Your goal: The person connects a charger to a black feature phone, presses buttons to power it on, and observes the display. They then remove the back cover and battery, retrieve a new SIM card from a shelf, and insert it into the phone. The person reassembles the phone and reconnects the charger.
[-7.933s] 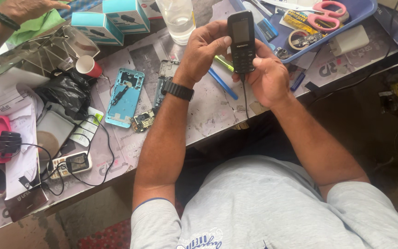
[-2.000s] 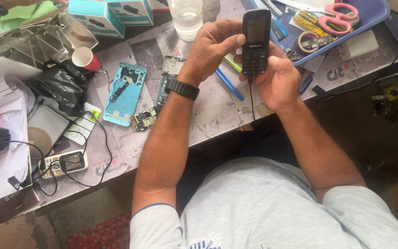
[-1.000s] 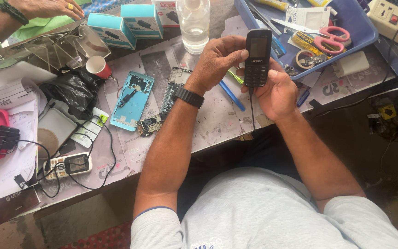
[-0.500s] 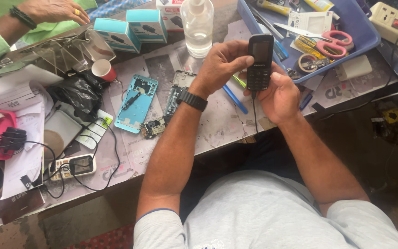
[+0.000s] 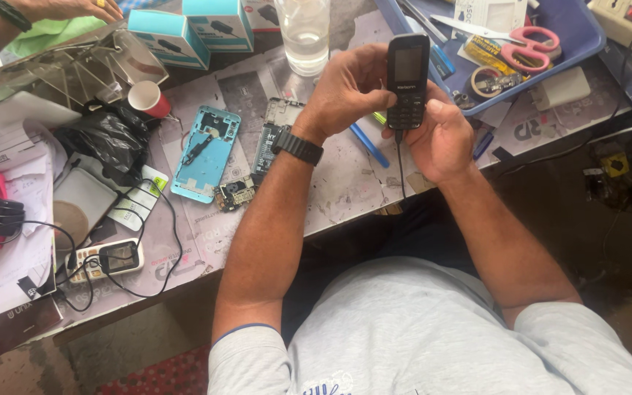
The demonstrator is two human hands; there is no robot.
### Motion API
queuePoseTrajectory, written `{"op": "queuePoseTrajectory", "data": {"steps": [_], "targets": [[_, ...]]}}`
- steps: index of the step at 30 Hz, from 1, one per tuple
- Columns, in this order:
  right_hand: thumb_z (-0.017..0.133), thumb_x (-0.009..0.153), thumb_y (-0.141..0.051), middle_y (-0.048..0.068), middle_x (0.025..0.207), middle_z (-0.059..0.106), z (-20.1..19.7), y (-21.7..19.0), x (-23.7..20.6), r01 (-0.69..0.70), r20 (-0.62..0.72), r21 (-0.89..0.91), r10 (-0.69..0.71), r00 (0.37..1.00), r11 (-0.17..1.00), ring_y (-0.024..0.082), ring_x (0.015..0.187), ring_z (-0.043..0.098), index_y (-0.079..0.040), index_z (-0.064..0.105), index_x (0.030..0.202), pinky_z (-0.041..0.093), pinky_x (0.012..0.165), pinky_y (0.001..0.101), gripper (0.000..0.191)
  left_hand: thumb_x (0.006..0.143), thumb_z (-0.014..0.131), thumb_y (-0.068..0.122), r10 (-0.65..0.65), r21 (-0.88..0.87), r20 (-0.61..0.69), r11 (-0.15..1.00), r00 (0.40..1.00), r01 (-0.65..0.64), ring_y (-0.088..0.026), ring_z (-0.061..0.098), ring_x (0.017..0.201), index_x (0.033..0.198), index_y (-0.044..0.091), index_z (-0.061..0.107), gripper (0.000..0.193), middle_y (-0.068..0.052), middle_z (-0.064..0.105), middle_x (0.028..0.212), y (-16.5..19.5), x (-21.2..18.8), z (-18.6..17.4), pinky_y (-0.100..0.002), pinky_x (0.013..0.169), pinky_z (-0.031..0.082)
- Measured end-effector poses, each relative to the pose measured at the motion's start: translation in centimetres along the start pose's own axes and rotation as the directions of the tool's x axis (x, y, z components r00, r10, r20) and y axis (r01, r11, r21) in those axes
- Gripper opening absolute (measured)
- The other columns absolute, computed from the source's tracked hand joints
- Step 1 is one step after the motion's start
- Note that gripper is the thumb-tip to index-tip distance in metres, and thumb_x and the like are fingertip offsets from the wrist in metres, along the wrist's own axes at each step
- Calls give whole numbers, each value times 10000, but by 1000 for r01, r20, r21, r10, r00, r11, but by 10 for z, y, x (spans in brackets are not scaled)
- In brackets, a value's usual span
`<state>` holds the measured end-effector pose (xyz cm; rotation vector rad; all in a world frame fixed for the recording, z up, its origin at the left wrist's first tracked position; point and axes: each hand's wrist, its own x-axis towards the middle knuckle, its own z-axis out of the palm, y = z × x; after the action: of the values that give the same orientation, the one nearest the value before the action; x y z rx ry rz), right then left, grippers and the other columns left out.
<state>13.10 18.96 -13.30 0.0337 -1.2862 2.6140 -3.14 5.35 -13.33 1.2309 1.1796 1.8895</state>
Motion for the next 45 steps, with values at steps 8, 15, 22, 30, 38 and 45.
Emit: {"op": "queuePoseTrajectory", "data": {"steps": [8,15,22,30,38,45], "targets": [[545,1009,-324,141,1232,666,-3,0,-3,-2,32,-25,3,999,1000,215,1074,679,11,506,1471,595,908,365,571,708,919,-75,-83,156,29,985,996,77,-167,744,1076,1578,99,316,1073,-102,726,1257,11,-3,10,-298,881,661],[538,1011,-329,143,1292,647,3,-2,0,-3,28,-23,4,1000,1000,248,1197,668,19,496,1459,596,945,400,570,889,796,91,-221,74,-137,970,966,232,-161,776,869,1458,48,470,656,-96,769,961,11,4,11,-311,744,674],[513,1009,-358,140,1326,641,1,-1,0,4,28,-59,-2,1000,998,255,1207,651,10,505,1460,588,964,413,582,970,664,61,-85,133,-156,985,984,106,-173,751,971,1307,-21,650,347,-102,772,1073,5,4,4,-321,822,639],[519,1022,-367,125,1276,640,-8,4,-1,12,23,-33,-11,1000,999,220,1146,649,19,508,1466,583,929,389,589,892,663,-26,-104,27,-61,994,993,106,-207,760,1001,1289,-44,642,398,-144,748,1154,5,2,2,-361,857,679],[523,1014,-385,126,1275,637,-8,3,-2,-2,13,-26,3,1000,1000,222,1173,644,5,505,1471,583,934,398,601,885,688,-2,-97,48,-81,994,992,101,-198,782,956,1277,-15,663,393,-141,771,1122,-2,2,0,-347,809,700],[515,1003,-392,133,1334,634,-6,2,-1,-2,7,-47,3,1000,999,253,1245,636,1,497,1471,584,964,417,612,894,717,16,-91,52,-98,994,991,96,-208,778,954,1275,-15,666,386,-151,769,1123,-6,2,-1,-355,804,694]]}}
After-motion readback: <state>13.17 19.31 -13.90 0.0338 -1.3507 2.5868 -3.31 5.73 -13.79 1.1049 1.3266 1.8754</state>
